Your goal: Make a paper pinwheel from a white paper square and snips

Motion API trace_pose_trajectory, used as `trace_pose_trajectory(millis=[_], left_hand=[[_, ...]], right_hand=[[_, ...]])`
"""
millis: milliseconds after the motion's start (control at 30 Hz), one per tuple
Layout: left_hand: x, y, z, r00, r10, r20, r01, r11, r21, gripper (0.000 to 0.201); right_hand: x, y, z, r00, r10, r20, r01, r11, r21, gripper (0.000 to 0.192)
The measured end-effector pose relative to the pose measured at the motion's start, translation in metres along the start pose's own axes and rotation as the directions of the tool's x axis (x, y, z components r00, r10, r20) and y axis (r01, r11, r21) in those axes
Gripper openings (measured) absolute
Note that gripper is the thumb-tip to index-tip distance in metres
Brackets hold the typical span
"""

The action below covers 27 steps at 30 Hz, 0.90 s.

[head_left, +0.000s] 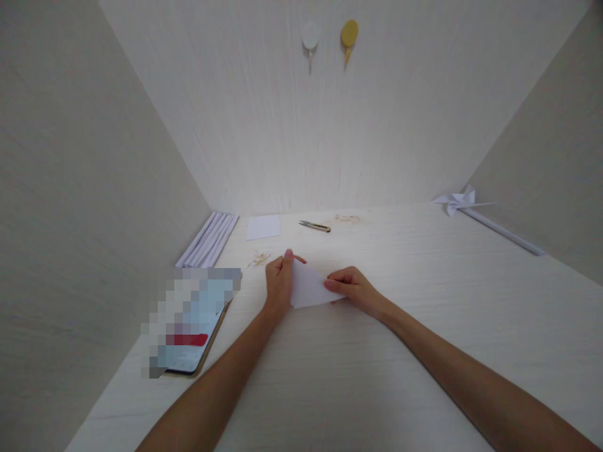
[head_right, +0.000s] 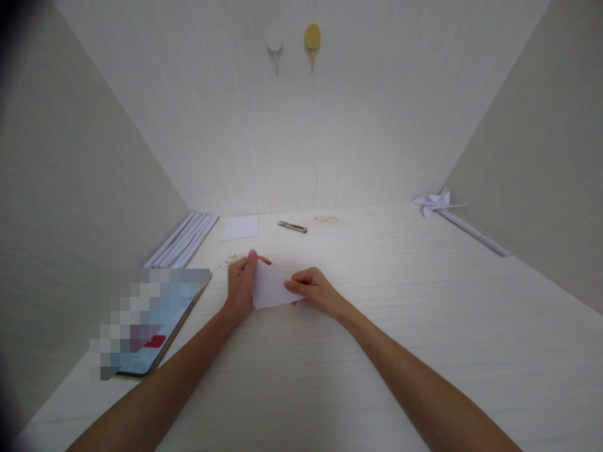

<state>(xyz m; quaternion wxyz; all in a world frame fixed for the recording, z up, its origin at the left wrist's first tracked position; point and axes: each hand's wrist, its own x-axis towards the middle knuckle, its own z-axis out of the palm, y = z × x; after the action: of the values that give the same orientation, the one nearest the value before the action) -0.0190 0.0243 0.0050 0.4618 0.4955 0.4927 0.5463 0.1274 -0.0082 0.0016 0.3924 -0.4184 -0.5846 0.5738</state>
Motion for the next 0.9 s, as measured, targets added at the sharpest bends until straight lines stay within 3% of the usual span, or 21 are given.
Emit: trace_pose_trajectory(millis=[67, 200, 333, 467, 533, 567, 667, 767, 900], left_hand=[[0.001, 0.0, -0.001, 0.995, 0.031, -0.094, -0.03, 0.999, 0.018, 0.045], [-0.002, -0.001, -0.002, 0.979, 0.107, -0.174, -0.09, 0.99, 0.104, 0.042], [0.002, -0.004, -0.008, 0.942, 0.145, -0.302, -0.104, 0.984, 0.146, 0.041], [0.012, -0.005, -0.016, 0.881, 0.079, -0.467, -0.058, 0.997, 0.06, 0.039], [0.012, -0.005, -0.015, 0.913, 0.043, -0.407, -0.033, 0.999, 0.03, 0.038], [0.01, -0.005, -0.014, 0.945, 0.033, -0.325, -0.024, 0.999, 0.032, 0.038], [0.002, -0.003, -0.005, 0.997, 0.005, -0.074, -0.001, 0.998, 0.06, 0.039], [-0.004, -0.002, 0.001, 1.0, -0.013, 0.017, 0.012, 0.998, 0.064, 0.039], [-0.005, 0.002, 0.003, 0.975, -0.148, 0.165, 0.153, 0.988, -0.018, 0.027]], right_hand=[[0.0, 0.0, 0.0, 0.999, -0.04, -0.015, 0.04, 0.999, -0.013, 0.043], [0.0, -0.001, 0.002, 0.995, -0.087, -0.044, 0.087, 0.996, -0.017, 0.043], [-0.002, 0.0, 0.0, 0.986, -0.131, -0.1, 0.129, 0.991, -0.026, 0.042], [0.0, 0.002, -0.006, 0.923, -0.197, -0.33, 0.25, 0.96, 0.126, 0.042], [0.002, 0.001, -0.008, 0.872, -0.196, -0.448, 0.31, 0.93, 0.198, 0.044], [0.002, 0.001, -0.009, 0.868, -0.185, -0.461, 0.311, 0.927, 0.212, 0.044], [0.003, 0.002, -0.007, 0.951, -0.137, -0.276, 0.176, 0.977, 0.12, 0.04], [0.002, 0.004, -0.004, 0.996, -0.067, -0.051, 0.064, 0.996, -0.065, 0.036], [0.001, 0.003, -0.003, 0.998, -0.055, -0.032, 0.052, 0.993, -0.109, 0.039]])
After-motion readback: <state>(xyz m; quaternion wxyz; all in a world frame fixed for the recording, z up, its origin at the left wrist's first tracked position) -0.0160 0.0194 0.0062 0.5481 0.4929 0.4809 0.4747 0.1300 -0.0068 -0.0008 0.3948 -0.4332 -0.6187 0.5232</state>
